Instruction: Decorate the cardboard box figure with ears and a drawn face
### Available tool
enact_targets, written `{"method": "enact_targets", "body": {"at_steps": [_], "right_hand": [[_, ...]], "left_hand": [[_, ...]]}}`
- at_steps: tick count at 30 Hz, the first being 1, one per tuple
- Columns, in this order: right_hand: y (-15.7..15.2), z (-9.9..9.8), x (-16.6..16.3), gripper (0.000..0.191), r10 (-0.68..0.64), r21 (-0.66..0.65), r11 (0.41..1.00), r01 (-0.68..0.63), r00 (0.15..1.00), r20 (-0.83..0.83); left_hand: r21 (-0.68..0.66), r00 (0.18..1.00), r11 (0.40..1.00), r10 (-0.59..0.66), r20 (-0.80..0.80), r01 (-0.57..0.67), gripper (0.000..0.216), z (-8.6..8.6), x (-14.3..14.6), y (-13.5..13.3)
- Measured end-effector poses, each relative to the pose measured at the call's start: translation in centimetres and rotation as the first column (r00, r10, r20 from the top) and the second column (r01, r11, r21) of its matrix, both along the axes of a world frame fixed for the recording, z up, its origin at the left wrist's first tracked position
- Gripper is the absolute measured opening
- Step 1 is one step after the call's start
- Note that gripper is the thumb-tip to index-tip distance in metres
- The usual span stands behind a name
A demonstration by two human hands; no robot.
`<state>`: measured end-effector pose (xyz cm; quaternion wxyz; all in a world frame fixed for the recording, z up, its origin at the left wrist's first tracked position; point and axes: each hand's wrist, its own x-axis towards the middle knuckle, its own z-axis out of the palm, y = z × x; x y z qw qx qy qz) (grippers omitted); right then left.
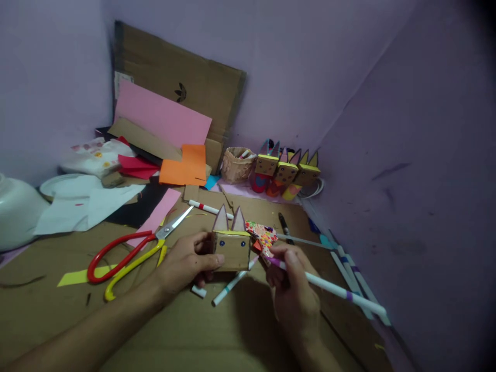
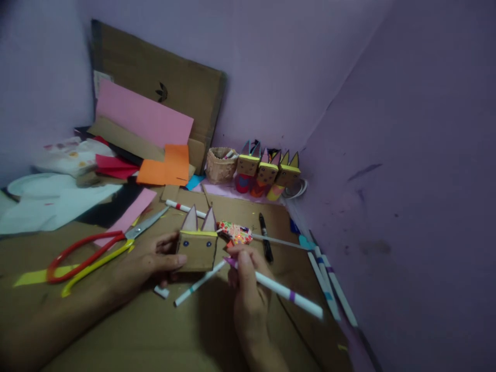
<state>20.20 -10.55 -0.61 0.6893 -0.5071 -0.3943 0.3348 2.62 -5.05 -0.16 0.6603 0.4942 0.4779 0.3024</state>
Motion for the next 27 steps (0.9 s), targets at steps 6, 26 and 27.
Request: {"method": "enact_targets", "body": {"at_steps": [6,26,27], "right_hand": [[-0.3,0.0,-0.8,0.015,0.080,-0.014,0.997,-0.079,0.956,0.283],[0.0,-1.9,-0.7,0.020,0.215,-0.075,0.976,-0.203,0.952,0.219],[-0.1,-2.1,-0.6,0.020,0.217,-0.069,0.976,-0.206,0.943,0.253]], "left_hand": [[-0.031,0.999,0.999,-0.004,0.037,0.005,0.059,-0.2,0.1,0.3],[-0.087,0.998,0.996,0.019,0.064,-0.013,0.059,-0.5,-0.2,0.6],[-0.090,0.998,0.996,0.015,0.063,-0.010,0.061,-0.5,-0.2,0.7]]}}
